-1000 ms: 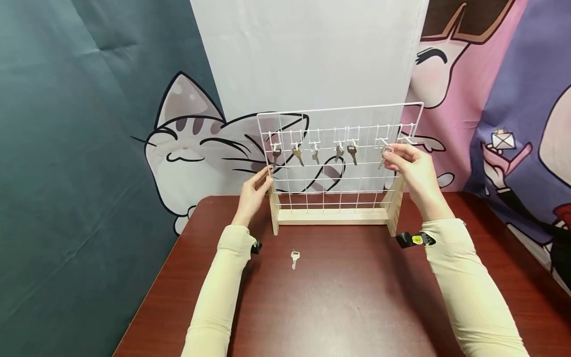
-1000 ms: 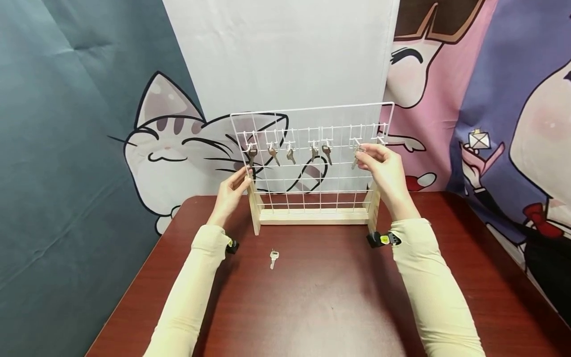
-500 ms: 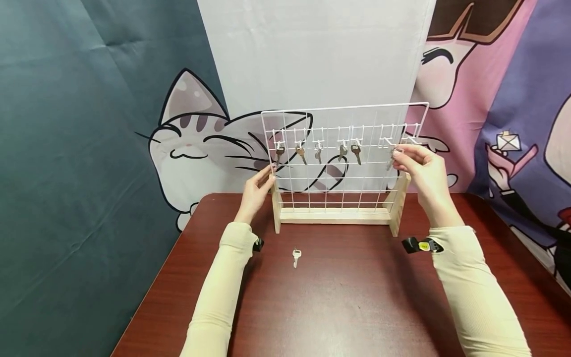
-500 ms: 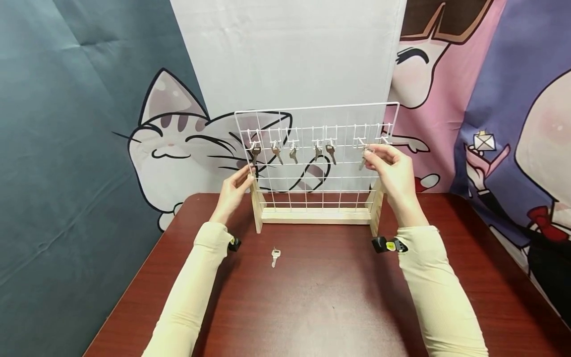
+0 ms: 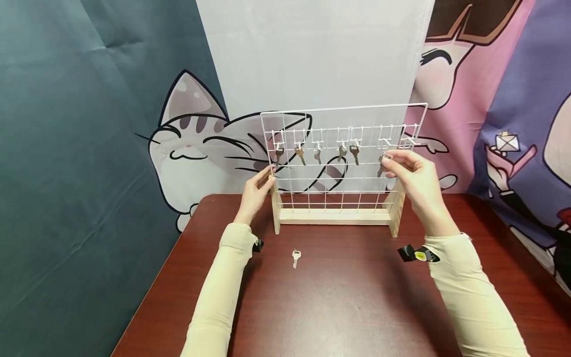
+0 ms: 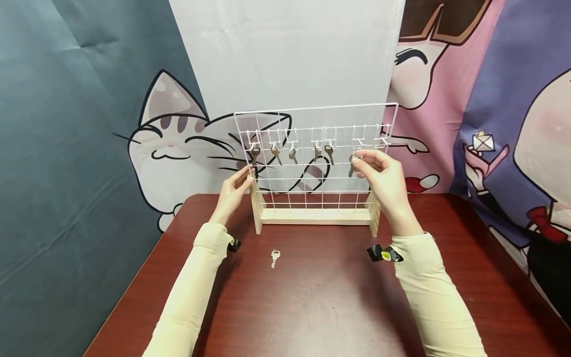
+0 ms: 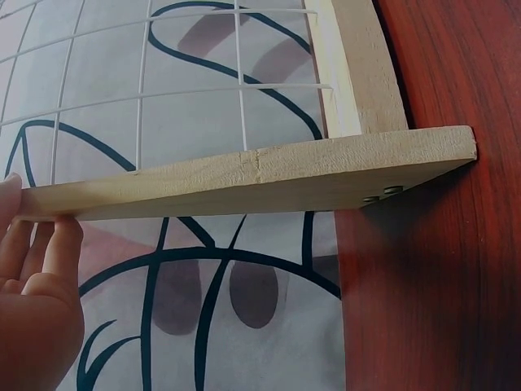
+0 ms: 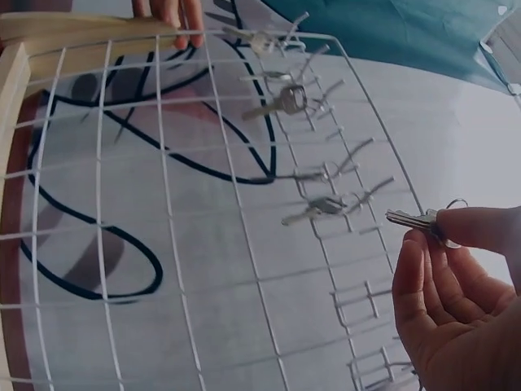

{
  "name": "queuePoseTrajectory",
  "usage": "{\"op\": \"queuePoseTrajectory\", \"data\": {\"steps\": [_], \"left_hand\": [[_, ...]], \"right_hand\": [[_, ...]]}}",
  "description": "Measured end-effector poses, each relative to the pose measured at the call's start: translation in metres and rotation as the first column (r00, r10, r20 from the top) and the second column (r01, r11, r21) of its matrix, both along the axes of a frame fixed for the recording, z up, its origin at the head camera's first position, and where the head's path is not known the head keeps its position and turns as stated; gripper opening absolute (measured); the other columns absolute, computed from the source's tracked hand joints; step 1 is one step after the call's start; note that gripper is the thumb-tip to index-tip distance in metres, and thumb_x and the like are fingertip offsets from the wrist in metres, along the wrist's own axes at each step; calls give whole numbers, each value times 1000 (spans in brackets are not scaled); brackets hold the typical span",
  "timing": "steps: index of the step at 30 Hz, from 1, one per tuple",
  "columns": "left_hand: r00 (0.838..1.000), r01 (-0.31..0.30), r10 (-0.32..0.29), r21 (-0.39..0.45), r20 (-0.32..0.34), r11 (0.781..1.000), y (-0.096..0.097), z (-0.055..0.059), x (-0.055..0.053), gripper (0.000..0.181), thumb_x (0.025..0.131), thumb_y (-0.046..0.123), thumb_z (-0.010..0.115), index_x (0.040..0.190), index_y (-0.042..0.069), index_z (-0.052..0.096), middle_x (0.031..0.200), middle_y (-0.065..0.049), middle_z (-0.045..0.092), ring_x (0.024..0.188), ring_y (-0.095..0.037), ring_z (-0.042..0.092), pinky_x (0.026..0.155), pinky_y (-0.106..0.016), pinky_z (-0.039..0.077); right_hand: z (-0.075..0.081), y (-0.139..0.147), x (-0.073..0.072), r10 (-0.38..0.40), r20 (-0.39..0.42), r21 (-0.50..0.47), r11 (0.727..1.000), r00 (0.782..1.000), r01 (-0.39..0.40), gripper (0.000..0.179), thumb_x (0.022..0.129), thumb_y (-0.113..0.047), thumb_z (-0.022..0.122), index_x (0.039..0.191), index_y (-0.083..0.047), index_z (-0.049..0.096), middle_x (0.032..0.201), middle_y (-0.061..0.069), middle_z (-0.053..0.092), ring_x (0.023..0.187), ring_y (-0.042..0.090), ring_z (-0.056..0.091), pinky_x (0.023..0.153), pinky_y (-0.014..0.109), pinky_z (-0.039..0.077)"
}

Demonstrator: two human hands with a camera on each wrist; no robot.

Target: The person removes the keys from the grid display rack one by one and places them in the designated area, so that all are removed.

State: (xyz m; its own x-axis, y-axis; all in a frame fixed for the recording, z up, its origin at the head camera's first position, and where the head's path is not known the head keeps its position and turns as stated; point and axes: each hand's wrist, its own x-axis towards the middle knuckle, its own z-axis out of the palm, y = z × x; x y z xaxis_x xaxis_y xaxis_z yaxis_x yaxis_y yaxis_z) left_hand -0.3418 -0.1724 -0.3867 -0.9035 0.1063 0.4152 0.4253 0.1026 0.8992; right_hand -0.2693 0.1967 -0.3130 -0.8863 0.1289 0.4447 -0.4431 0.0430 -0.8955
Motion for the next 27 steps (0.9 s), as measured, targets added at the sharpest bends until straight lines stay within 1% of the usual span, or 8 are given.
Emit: {"op": "queuePoseTrajectory", "data": {"steps": [5, 8, 10, 12, 15, 18, 22, 27], "left_hand": [[1000, -6, 6, -3, 2, 1000, -1, -2, 0, 46, 99, 0, 61, 144, -6, 50, 138, -27, 56, 135, -33, 51, 112, -35, 42], [1000, -9, 9, -4, -1, 1000, -3, -11, -9, 46, 100, 0, 61, 144, -6, 50, 139, -26, 56, 135, -32, 50, 113, -36, 41], [1000, -19, 19, -7, -3, 1000, -4, -16, -16, 47, 100, 2, 61, 145, -5, 49, 139, -23, 57, 135, -31, 50, 113, -36, 41], [1000, -17, 17, 0, -10, 1000, -3, -22, -24, 48, 101, 5, 61, 146, -4, 48, 140, -22, 57, 136, -30, 50, 113, -36, 40], [1000, -20, 20, 5, -21, 1000, 0, -21, -26, 49, 101, 10, 63, 147, -1, 50, 140, -20, 58, 136, -28, 50, 113, -33, 41], [999, -31, 31, 15, -21, 999, 0, -21, -26, 48, 101, 10, 63, 146, 0, 51, 139, -20, 59, 135, -26, 52, 112, -31, 42], [999, -43, 44, 25, -11, 999, -1, -23, -25, 47, 100, 8, 63, 145, 0, 52, 138, -20, 60, 134, -25, 52, 111, -30, 42], [999, -36, 36, 22, -12, 999, -2, -25, -25, 47, 101, 8, 63, 145, 0, 52, 139, -20, 59, 135, -25, 52, 111, -32, 42]], "right_hand": [[-13, -10, 0, -8, 38, 169, 986, 999, 1, 29, 95, -19, 73, 117, 0, 71, 90, -11, 74, 77, 7, 69, 72, 19, 55], [-22, -17, -1, 26, 61, 225, 974, 998, -39, 33, 96, -20, 72, 120, 3, 69, 88, -12, 73, 77, 9, 70, 71, 20, 55], [-28, -22, -1, 50, 91, 245, 967, 995, -71, 34, 96, -20, 72, 121, 3, 68, 88, -10, 73, 76, 10, 70, 71, 20, 56], [-33, -26, -2, 75, 118, 253, 962, 990, -103, 34, 96, -20, 72, 121, 3, 68, 88, -7, 73, 76, 9, 71, 71, 21, 57], [-40, -31, -3, 96, 160, 256, 957, 982, -136, 36, 95, -20, 72, 122, 3, 67, 91, -2, 74, 77, 7, 70, 72, 21, 57], [-48, -38, -5, 123, 191, 253, 952, 974, -170, 38, 95, -20, 73, 123, 4, 66, 94, 1, 73, 79, 10, 71, 74, 23, 58], [-61, -46, -7, 166, 227, 241, 945, 960, -221, 37, 95, -18, 73, 122, 5, 66, 99, 12, 73, 81, 16, 73, 78, 25, 59], [-76, -54, -7, 202, 247, 231, 937, 948, -260, 35, 95, -15, 72, 121, 7, 65, 104, 24, 71, 81, 15, 73, 78, 25, 60]]}}
